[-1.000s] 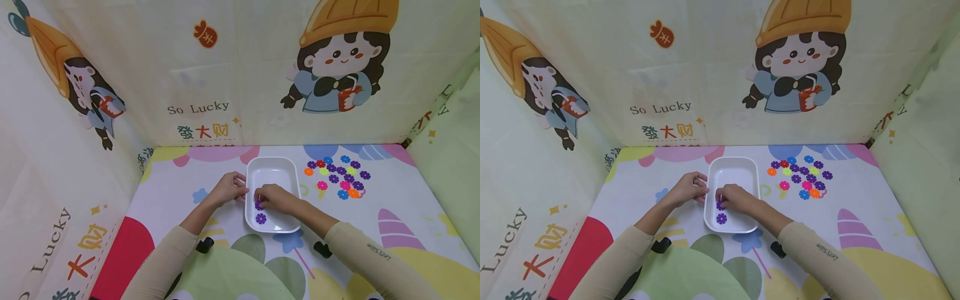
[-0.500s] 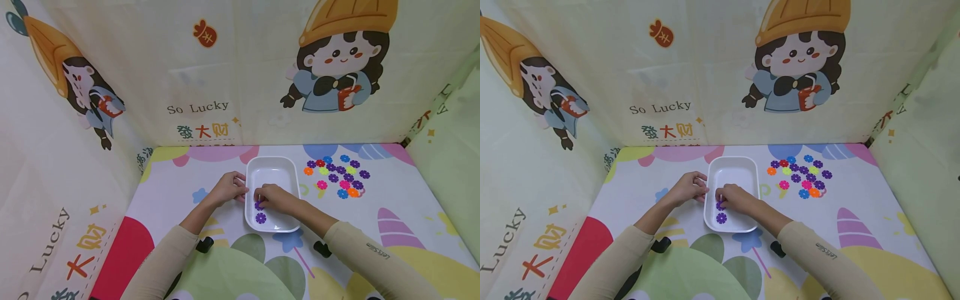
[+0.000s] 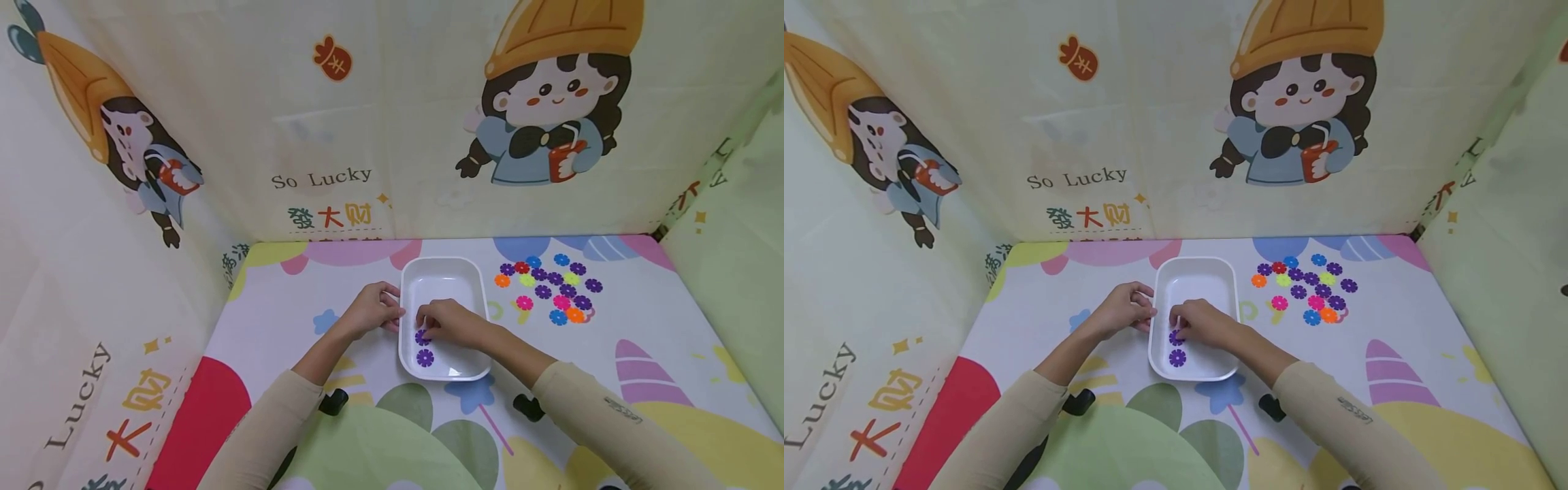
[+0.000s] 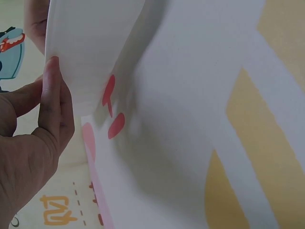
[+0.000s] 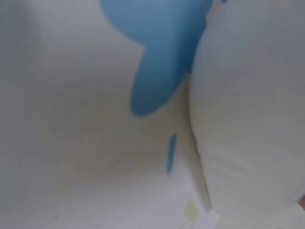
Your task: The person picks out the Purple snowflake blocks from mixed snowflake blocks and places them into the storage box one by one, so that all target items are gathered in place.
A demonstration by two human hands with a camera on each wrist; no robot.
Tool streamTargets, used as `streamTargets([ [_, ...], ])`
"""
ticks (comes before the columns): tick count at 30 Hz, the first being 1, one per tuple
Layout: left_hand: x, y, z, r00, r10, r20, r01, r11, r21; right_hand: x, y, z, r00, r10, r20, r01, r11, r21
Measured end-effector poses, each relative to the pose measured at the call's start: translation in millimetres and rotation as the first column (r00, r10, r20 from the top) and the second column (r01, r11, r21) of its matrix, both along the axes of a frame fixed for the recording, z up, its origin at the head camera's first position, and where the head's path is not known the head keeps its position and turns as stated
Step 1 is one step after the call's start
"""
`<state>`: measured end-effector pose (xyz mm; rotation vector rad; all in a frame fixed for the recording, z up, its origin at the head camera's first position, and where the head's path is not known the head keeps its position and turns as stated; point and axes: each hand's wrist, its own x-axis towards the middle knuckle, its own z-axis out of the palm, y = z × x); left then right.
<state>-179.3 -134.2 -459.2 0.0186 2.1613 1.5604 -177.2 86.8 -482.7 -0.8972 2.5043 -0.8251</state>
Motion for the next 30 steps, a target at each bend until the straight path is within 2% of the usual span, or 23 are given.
streamTargets([
  [9,-0.2,-1.1,1.8,1.0,0.007,-0.004,-0.007,1.0,-0.016,-7.4,17.3,25.4,0.998,-0.051,-0.038,0.049,0.998,-0.049],
  [16,0.9,-0.7,-0.3,1.0,0.015,0.002,-0.015,1.0,-0.014,-7.9,45.4,37.8,0.985,-0.165,-0.052,0.158,0.981,-0.114],
  [24,1.5,0.8,1.7,1.0,0.003,-0.013,-0.003,1.0,-0.013,-10.3,90.1,40.9,0.934,-0.327,-0.146,0.292,0.932,-0.215],
  [30,1.9,0.7,3.2,1.0,0.007,-0.002,-0.007,1.0,-0.016,-18.9,122.0,31.0,0.893,-0.426,-0.144,0.395,0.896,-0.203],
])
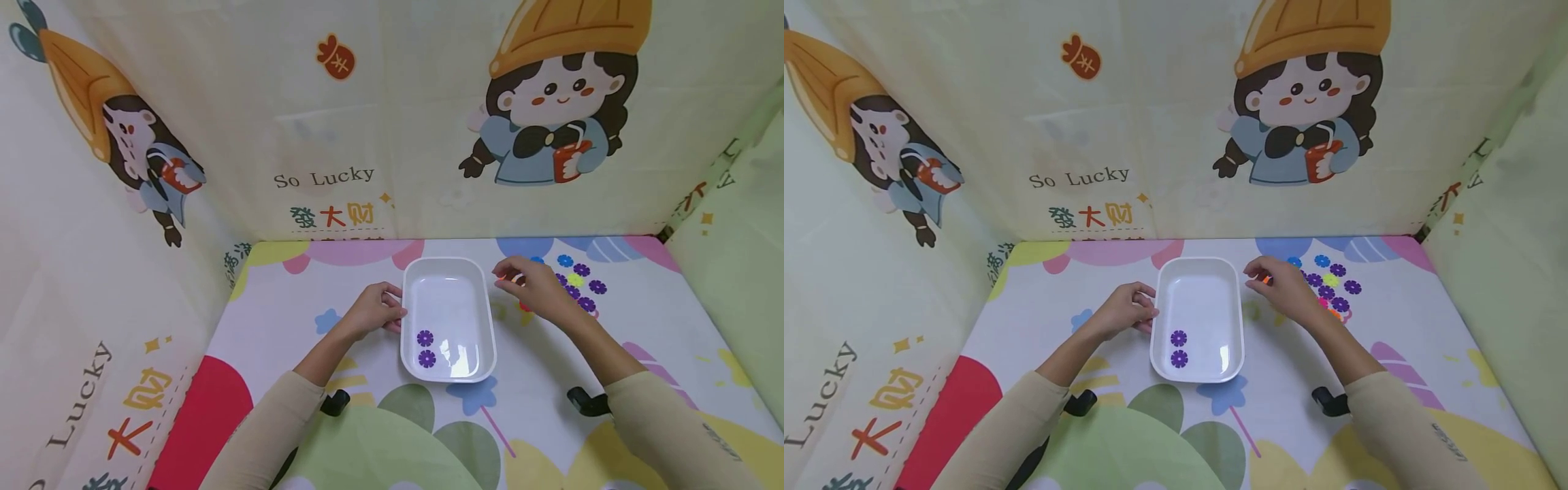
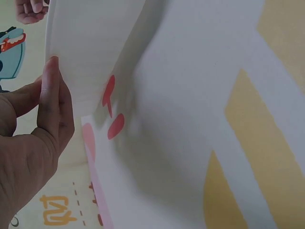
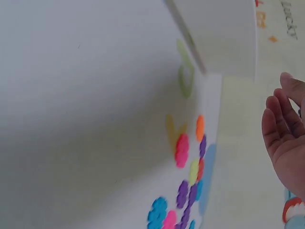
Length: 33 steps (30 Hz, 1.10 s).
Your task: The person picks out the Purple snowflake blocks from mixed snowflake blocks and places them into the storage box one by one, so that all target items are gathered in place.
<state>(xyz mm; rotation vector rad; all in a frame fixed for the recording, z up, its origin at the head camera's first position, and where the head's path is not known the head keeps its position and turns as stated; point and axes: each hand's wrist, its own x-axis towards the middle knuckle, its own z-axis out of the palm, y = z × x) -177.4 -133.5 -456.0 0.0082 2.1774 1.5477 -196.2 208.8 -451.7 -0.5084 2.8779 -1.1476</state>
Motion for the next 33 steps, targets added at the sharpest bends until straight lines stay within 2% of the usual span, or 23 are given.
streamTargets([
  [5,-0.5,0.0,-1.5,1.0,0.002,0.003,-0.002,1.0,0.001,-1.8,19.4,-5.1,0.996,-0.081,0.031,0.08,0.996,0.03],
  [13,0.1,0.6,-1.5,1.0,0.004,-0.001,-0.004,1.0,-0.007,0.6,51.3,-17.2,0.987,-0.138,0.079,0.129,0.985,0.111],
  [19,-0.2,-0.1,-2.3,1.0,0.007,-0.001,-0.007,1.0,-0.001,0.5,69.6,-27.7,0.975,-0.169,0.147,0.144,0.975,0.169],
  [33,-0.9,0.0,-1.1,1.0,-0.003,-0.001,0.003,1.0,-0.024,-7.2,86.3,-38.1,0.977,-0.144,0.156,0.096,0.955,0.281],
])
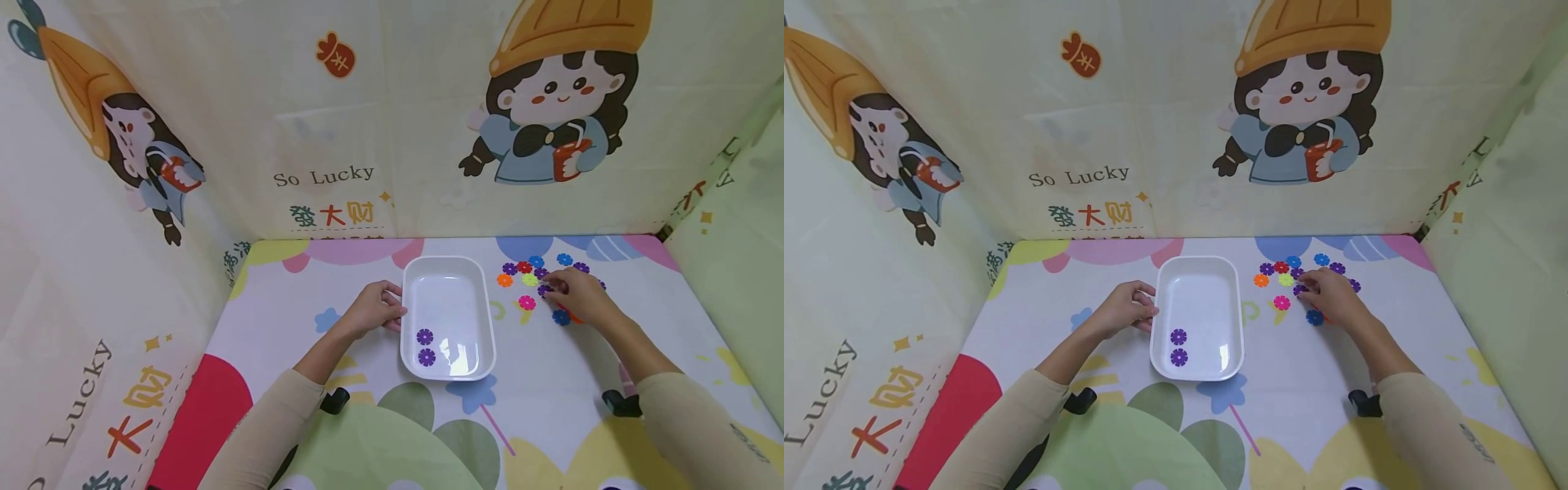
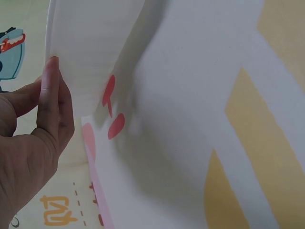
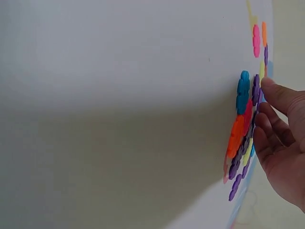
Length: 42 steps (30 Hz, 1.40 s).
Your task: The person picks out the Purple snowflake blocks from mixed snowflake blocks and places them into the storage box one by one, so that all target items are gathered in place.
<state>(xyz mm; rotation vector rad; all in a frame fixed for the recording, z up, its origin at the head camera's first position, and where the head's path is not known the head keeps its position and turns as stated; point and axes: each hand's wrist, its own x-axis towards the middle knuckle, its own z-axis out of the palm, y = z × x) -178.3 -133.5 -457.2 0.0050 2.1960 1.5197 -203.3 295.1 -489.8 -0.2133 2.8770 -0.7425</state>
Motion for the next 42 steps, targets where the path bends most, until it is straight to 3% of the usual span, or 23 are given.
streamTargets([
  [9,-0.4,0.1,0.4,1.0,-0.007,-0.005,0.007,1.0,-0.002,-7.7,3.0,-2.9,0.999,0.01,0.048,-0.012,0.999,0.031],
  [31,-1.2,-1.8,-3.3,1.0,-0.008,-0.006,0.008,1.0,0.005,-16.7,2.6,-1.7,0.987,0.006,0.161,-0.005,1.0,-0.012],
  [42,-2.2,-1.5,-2.9,1.0,-0.011,-0.01,0.011,1.0,-0.011,-17.4,2.7,0.4,0.99,0.013,0.14,-0.012,1.0,-0.014],
])
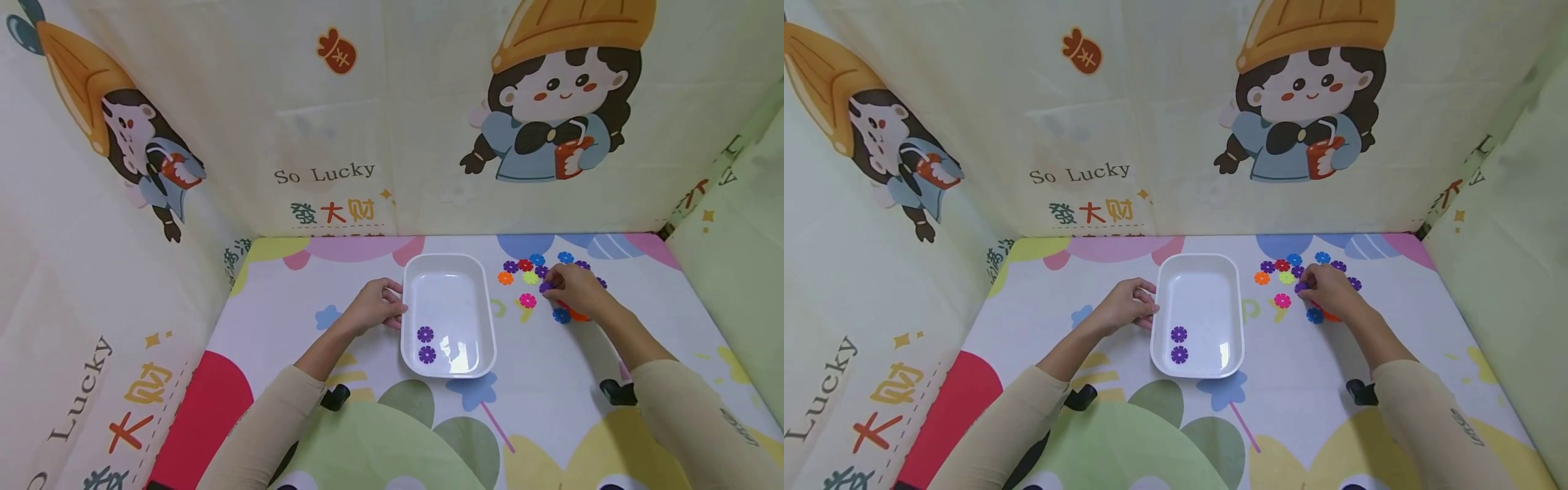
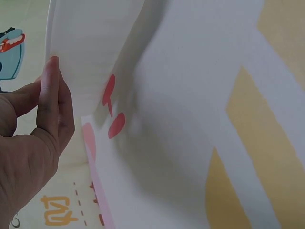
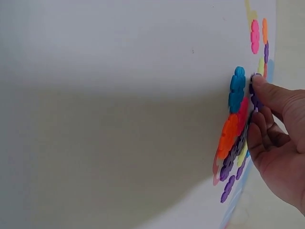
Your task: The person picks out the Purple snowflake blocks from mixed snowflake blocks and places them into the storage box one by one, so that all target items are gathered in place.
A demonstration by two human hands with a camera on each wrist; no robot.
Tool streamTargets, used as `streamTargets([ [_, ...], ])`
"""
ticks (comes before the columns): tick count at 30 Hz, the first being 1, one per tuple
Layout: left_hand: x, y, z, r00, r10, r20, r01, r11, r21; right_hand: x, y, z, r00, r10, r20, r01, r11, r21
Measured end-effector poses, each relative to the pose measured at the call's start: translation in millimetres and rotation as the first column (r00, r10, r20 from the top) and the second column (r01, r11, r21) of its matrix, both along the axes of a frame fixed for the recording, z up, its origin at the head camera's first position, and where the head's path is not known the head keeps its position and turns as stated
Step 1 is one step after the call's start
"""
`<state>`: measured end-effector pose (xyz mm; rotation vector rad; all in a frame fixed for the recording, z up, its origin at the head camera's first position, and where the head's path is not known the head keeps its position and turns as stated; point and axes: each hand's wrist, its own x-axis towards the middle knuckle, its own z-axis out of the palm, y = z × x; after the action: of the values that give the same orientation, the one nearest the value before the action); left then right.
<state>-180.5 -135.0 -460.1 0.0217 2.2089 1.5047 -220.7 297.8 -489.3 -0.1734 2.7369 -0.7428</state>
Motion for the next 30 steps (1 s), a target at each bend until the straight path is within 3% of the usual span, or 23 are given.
streamTargets([
  [21,0.1,-0.2,-1.4,1.0,0.012,0.001,-0.012,0.999,0.039,10.7,-2.2,-3.2,0.998,-0.03,-0.063,0.027,0.999,-0.04],
  [30,0.8,-0.3,-2.7,1.0,0.021,0.008,-0.022,0.999,0.043,14.6,-3.9,8.7,0.996,0.011,-0.093,-0.017,0.998,-0.067],
])
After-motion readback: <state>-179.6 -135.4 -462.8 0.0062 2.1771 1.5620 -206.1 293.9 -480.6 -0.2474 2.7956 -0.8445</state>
